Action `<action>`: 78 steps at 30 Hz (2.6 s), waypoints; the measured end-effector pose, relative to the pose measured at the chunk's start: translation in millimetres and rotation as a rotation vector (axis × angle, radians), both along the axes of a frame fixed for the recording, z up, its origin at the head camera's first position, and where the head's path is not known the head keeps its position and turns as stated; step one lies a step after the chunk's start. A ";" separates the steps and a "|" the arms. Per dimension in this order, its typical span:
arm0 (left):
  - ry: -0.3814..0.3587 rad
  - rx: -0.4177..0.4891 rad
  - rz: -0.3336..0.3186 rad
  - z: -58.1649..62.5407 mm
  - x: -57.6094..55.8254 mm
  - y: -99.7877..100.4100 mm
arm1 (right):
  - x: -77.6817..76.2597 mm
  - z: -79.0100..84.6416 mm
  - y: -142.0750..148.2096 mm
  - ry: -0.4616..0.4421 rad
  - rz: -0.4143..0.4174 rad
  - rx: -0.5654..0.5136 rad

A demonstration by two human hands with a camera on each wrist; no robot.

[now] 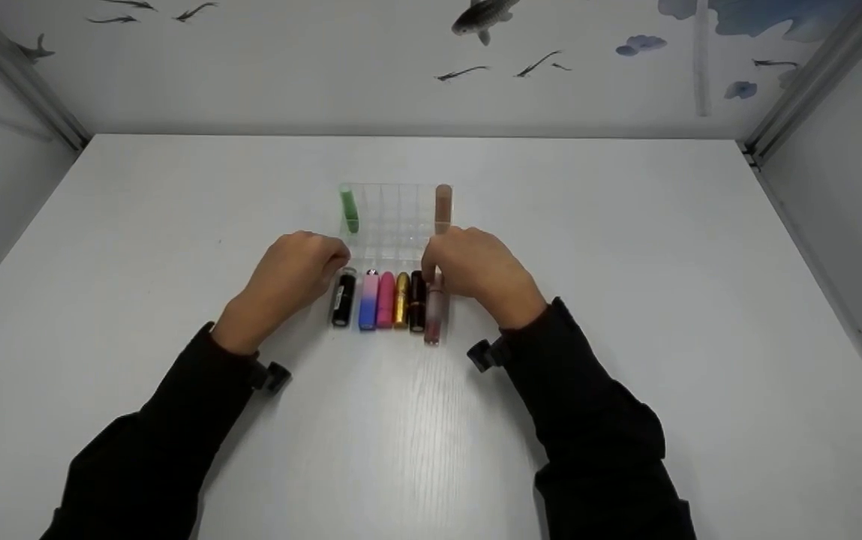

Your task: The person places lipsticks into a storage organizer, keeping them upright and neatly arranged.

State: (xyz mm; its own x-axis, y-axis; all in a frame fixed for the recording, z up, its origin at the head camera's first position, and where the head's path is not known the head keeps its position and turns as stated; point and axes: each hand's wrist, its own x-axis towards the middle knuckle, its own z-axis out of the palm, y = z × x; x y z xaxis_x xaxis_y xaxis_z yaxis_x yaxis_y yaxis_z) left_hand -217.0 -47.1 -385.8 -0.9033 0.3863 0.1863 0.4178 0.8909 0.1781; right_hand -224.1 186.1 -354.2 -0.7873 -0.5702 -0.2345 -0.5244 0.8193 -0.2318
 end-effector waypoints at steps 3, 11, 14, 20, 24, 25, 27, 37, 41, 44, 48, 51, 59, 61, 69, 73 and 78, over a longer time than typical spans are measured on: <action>-0.004 -0.002 0.004 0.1 0.1 0.1 | 0.9 -0.2 -0.4 -0.001 -0.007 0.014; -0.014 -0.012 0.014 -0.8 -0.5 0.2 | 2.3 0.3 -1.9 -0.006 -0.021 0.046; -0.014 -0.012 0.016 -0.8 -0.4 0.4 | 2.7 0.4 -1.7 -0.007 -0.031 0.063; -0.015 -0.009 0.019 0.4 0.8 1.0 | 3.8 1.3 -0.9 -0.041 -0.084 0.085; -0.015 -0.012 0.019 -0.2 0.5 1.4 | 3.7 0.8 -0.4 -0.055 -0.096 0.100; -0.015 -0.012 0.018 -0.4 0.4 1.5 | 3.8 0.4 -0.3 -0.058 -0.101 0.103; -0.016 -0.012 0.018 -0.8 0.2 1.6 | 3.6 0.1 -0.1 -0.069 -0.108 0.107; -0.018 -0.018 0.026 -1.4 0.5 1.8 | 2.5 -0.4 0.2 -0.078 -0.130 0.131; -0.020 -0.024 0.031 -1.8 0.3 2.0 | 2.4 -0.9 1.3 -0.070 -0.121 0.130; -0.028 -0.026 0.038 -1.2 0.4 2.2 | 3.0 -0.8 2.9 -0.056 -0.102 0.134; -0.045 -0.022 0.038 -0.5 0.6 2.2 | 4.3 1.0 5.4 -0.047 -0.085 0.131; -0.054 -0.021 0.035 -0.6 0.5 2.4 | 5.2 2.6 6.2 -0.051 -0.084 0.129; -0.044 -0.020 0.034 -1.6 0.5 2.3 | 6.1 3.7 5.1 -0.112 -0.103 0.187; -0.039 -0.018 0.032 -2.0 0.5 2.1 | 6.4 4.5 5.4 -0.132 -0.102 0.198; -0.031 -0.017 0.033 -1.5 0.7 1.8 | 7.7 7.8 6.7 -0.201 -0.102 0.231; -0.025 -0.021 0.033 -1.7 0.6 1.8 | 7.7 8.0 7.5 -0.204 -0.099 0.220; 0.001 -0.032 0.023 -2.2 1.6 1.1 | 8.0 10.3 10.8 -0.196 -0.066 0.191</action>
State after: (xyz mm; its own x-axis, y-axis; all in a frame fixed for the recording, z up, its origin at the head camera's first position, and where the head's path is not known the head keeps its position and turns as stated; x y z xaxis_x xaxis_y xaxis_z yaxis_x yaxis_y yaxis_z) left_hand -215.4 -46.0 -388.0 -0.9118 0.3712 0.1755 0.3973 0.9056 0.1488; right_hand -216.1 197.0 -343.9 -0.7504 -0.4503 -0.4839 -0.4289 0.8887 -0.1619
